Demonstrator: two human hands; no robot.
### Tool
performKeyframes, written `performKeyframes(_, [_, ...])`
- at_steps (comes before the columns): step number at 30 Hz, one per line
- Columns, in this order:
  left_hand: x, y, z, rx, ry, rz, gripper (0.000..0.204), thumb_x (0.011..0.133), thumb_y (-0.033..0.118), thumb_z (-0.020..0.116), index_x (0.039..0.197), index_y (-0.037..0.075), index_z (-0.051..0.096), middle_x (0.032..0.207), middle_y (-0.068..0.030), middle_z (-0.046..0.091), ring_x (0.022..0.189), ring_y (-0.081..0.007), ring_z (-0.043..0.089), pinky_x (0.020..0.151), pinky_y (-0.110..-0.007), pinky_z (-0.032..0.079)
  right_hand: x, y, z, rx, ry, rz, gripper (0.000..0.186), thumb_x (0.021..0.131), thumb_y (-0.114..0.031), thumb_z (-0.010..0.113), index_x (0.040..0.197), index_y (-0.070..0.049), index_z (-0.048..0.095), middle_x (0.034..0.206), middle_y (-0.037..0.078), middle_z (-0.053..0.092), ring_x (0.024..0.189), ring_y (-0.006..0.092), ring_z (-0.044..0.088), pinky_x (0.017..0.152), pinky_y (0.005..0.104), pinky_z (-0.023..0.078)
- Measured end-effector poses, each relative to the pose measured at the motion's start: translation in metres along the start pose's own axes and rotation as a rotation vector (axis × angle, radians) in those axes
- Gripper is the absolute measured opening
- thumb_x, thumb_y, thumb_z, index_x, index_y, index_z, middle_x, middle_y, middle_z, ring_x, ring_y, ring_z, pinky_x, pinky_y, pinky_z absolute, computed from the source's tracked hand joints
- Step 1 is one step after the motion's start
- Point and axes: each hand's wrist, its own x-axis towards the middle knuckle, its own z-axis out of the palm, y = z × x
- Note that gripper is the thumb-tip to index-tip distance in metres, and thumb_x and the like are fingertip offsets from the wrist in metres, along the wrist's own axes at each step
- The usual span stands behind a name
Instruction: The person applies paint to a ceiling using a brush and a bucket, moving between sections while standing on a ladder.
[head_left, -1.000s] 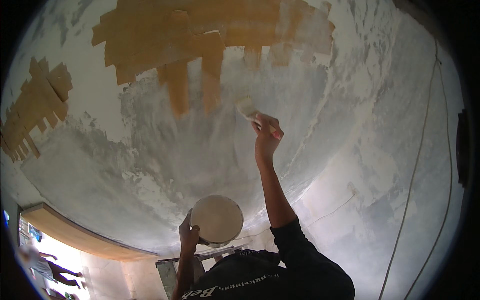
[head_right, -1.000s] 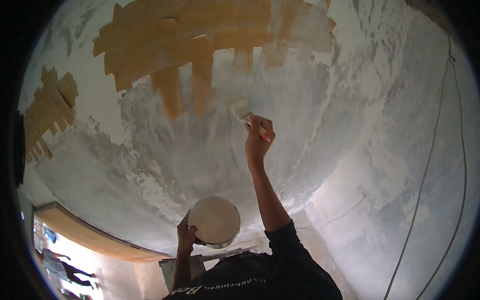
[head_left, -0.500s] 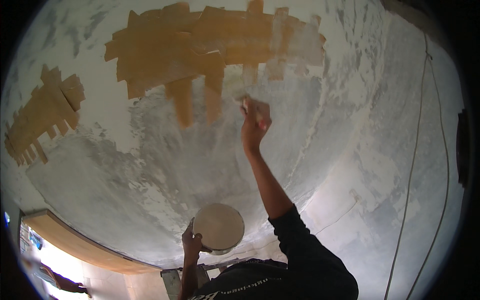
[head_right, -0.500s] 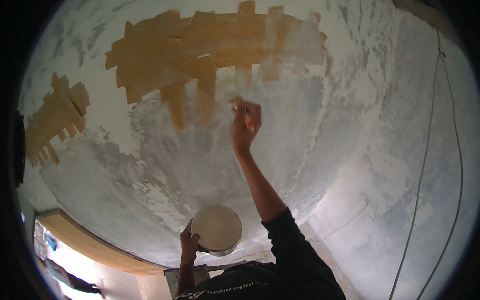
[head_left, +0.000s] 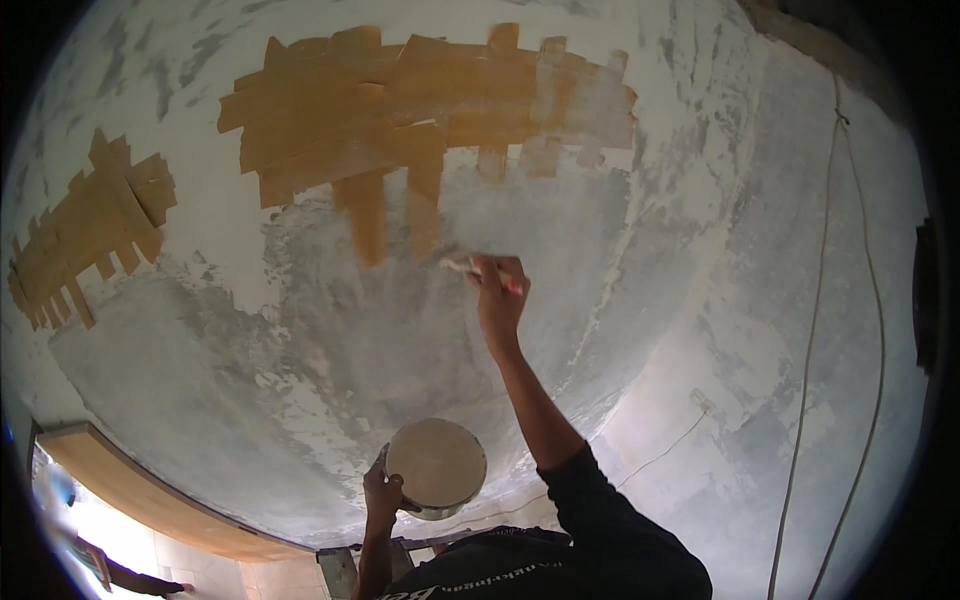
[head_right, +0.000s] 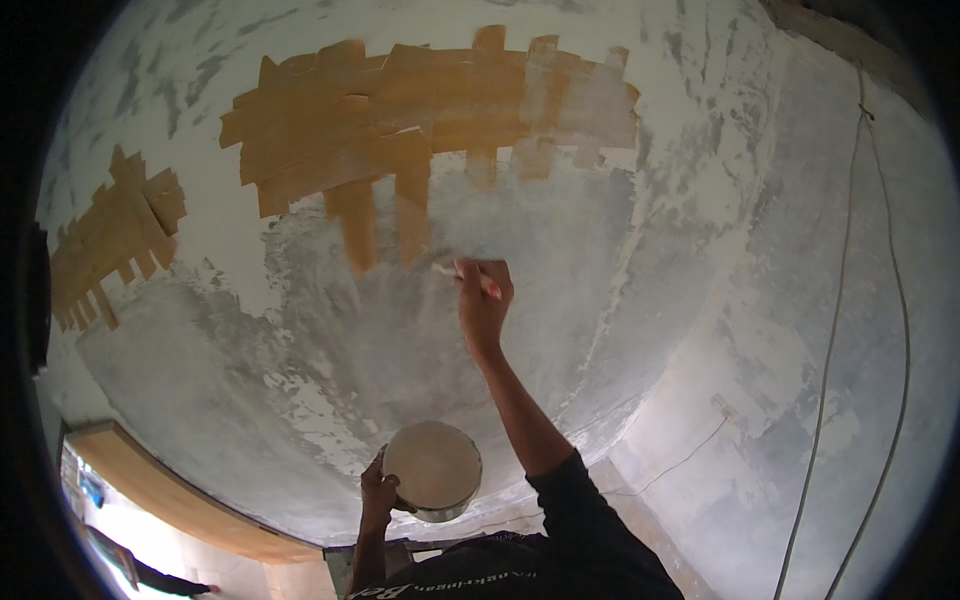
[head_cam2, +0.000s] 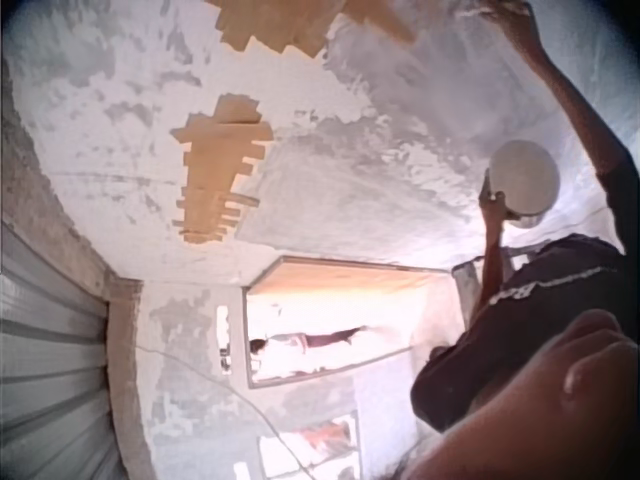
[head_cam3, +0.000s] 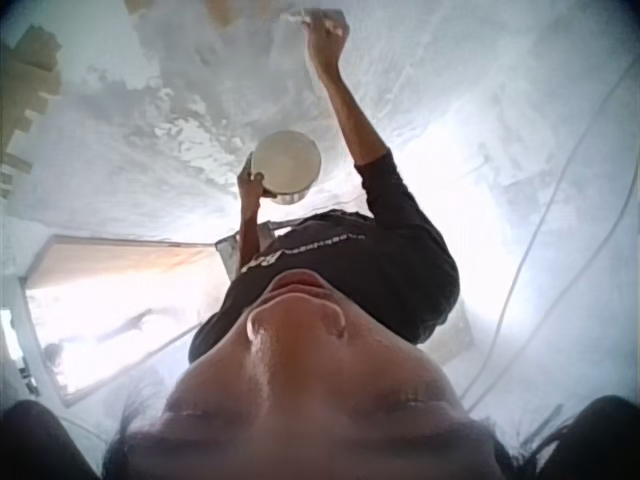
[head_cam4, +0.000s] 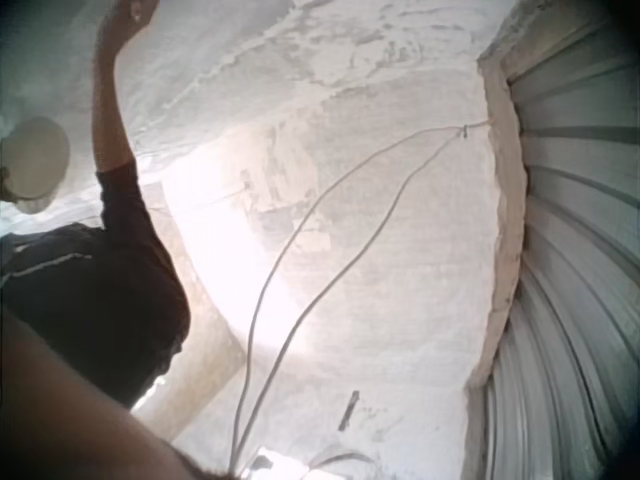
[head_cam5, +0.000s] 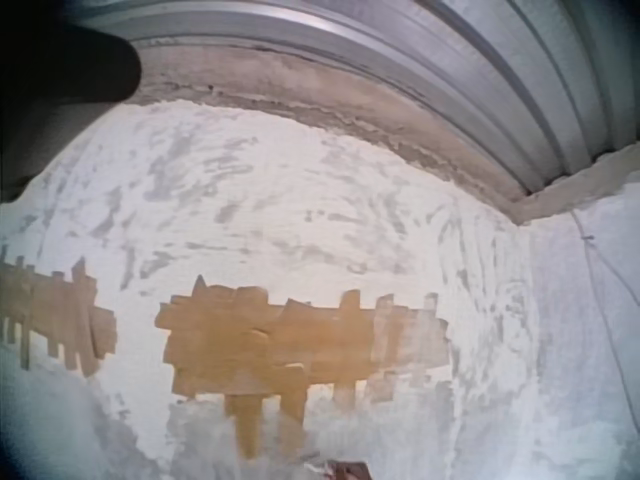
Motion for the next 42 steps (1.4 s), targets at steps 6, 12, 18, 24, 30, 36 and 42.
performKeyframes(6, [0.006,-0.018,-0.008,0.104,0.007,0.150,0.070,0.071,-0.006,0.041,0.141,-0.001,0.041,0.117,-0.0201,0.061,0.074,-0.0324,0.069,0.045,-0.038,0.062,0.057,-0.050,0.046,0.125,-0.109,-0.111,0.012,0.089,-0.005,0.059,0.083,0.004,0.064,0.093,0.008,0.056,0.087,0.0184,0.064,0.073,0.0303,0.059])
performKeyframes(12, [-0.009,-0.004,-0.012,0.065,0.075,0.063,0.067,0.071,-0.005,0.044,0.138,-0.002,0.045,0.117,-0.0185,0.062,0.087,-0.0273,0.068,0.054,-0.036,0.063,0.050,-0.065,0.046,0.176,-0.052,-0.292,0.012,0.090,-0.003,0.057,0.085,0.005,0.063,0.103,0.008,0.054,0.091,0.0186,0.063,0.075,0.0325,0.060])
performKeyframes(18, [0.007,-0.039,-0.027,0.176,0.146,0.145,0.066,0.071,-0.006,0.045,0.136,-0.003,0.049,0.123,-0.0191,0.062,0.099,-0.0222,0.064,0.078,-0.032,0.055,0.017,0.033,-0.013,-0.037,-0.035,-0.223,0.013,0.092,-0.010,0.059,0.092,0.003,0.060,0.096,0.006,0.059,0.090,0.0177,0.063,0.081,0.0370,0.059])
performKeyframes(24, [0.003,-0.040,-0.035,0.151,0.171,0.031,0.066,0.070,-0.006,0.047,0.135,-0.005,0.049,0.130,-0.0215,0.058,0.113,-0.0236,0.059,0.094,-0.033,0.047,-0.059,0.081,-0.074,-0.087,0.028,-0.021,0.012,0.090,-0.005,0.061,0.081,0.003,0.062,0.093,0.007,0.055,0.083,0.0154,0.061,0.070,0.0299,0.058])
performKeyframes(30, [0.008,-0.069,-0.043,0.138,0.180,0.034,0.066,0.068,-0.005,0.047,0.134,-0.006,0.049,0.133,-0.0224,0.056,0.121,-0.0281,0.056,0.102,-0.033,0.041,-0.071,0.055,-0.047,-0.167,-0.129,-0.106,0.010,0.090,-0.005,0.060,0.084,0.002,0.062,0.093,0.009,0.055,0.083,0.0171,0.060,0.071,0.0297,0.056])
performKeyframes(36, [-0.012,-0.021,-0.025,0.098,0.167,-0.132,0.067,0.069,-0.006,0.046,0.136,-0.002,0.049,0.122,-0.0179,0.062,0.103,-0.0289,0.065,0.079,-0.034,0.054,-0.025,0.024,0.021,-0.081,-0.137,-0.275,0.011,0.094,-0.006,0.057,0.087,0.000,0.063,0.095,0.009,0.055,0.084,0.0177,0.059,0.071,0.0296,0.054])
performKeyframes(42, [-0.016,-0.036,-0.032,0.086,0.189,-0.062,0.066,0.071,-0.006,0.045,0.136,0.000,0.050,0.112,-0.0143,0.066,0.090,-0.0250,0.068,0.060,-0.033,0.058,-0.013,0.001,0.050,0.033,-0.093,-0.375,0.012,0.093,-0.005,0.057,0.088,0.003,0.062,0.101,0.008,0.055,0.092,0.0155,0.059,0.079,0.0314,0.058])
